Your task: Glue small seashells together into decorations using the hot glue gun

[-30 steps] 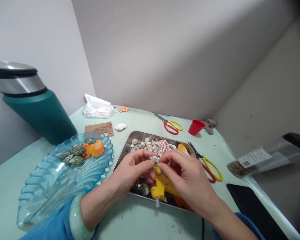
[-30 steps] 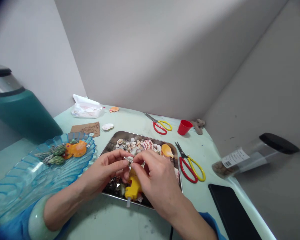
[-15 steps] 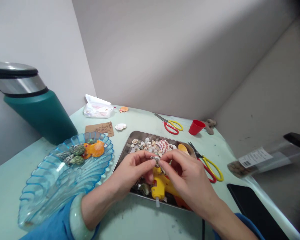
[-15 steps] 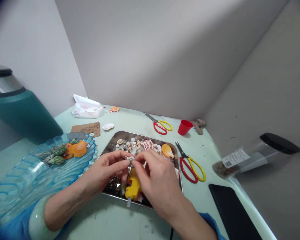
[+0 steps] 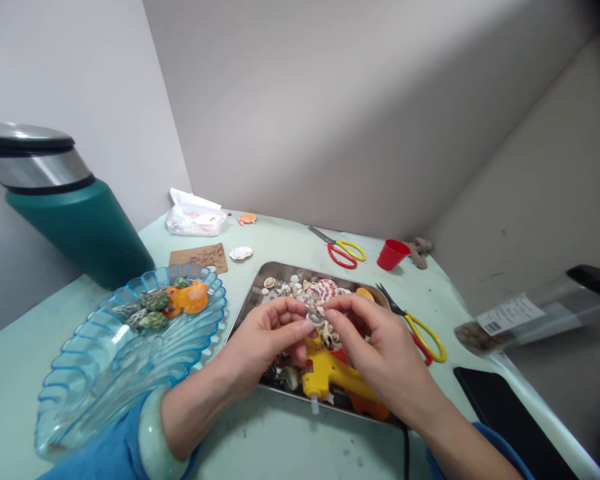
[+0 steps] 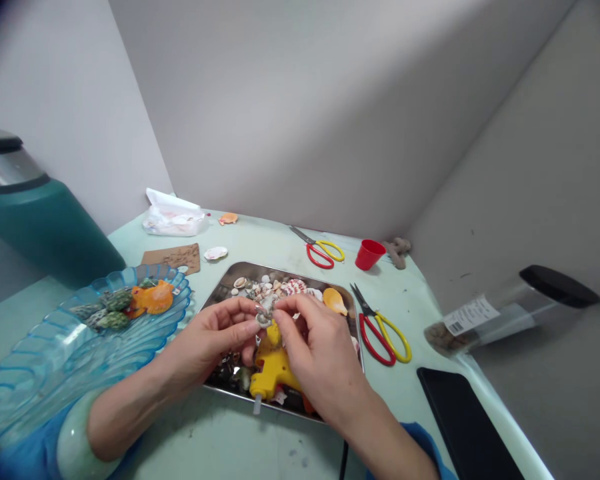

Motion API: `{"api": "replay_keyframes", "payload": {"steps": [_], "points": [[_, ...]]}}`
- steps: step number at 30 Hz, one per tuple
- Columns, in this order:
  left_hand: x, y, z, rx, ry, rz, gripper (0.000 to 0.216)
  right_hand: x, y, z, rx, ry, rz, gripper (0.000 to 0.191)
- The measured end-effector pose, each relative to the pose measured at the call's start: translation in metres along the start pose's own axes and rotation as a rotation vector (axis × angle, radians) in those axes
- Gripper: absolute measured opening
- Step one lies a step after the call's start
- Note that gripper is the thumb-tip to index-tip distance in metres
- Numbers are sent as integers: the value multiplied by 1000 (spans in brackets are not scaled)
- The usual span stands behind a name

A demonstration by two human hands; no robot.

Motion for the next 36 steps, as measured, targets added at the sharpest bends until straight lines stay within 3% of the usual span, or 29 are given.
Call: {"api": "replay_keyframes", "payload": {"steps": [3, 10, 16, 22, 36], "points": [[2, 1, 0, -6, 27, -31, 24, 2, -4, -2, 90, 49, -19, 8], [2, 0, 0, 7, 39, -23, 27, -5, -10, -4, 216, 8, -136, 10], [1, 1, -1, -1, 25, -16, 28, -2, -8, -2, 129, -37, -11, 5], [2, 1, -3, -21, 11, -6, 24, -5, 1, 2, -43, -172, 120, 6], [4, 5, -1, -32, 95, 56, 20, -5, 10, 3, -68, -195, 120, 19]]}}
Point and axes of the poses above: each hand's wrist, its own z-axis towards the middle knuckle, its own x-axis out of the back of the hand, y = z × x, the point moved 5 cm from there along z, towards the middle knuckle, and after that the axes turned 6 degrees about -z, right-handed, at the moved point
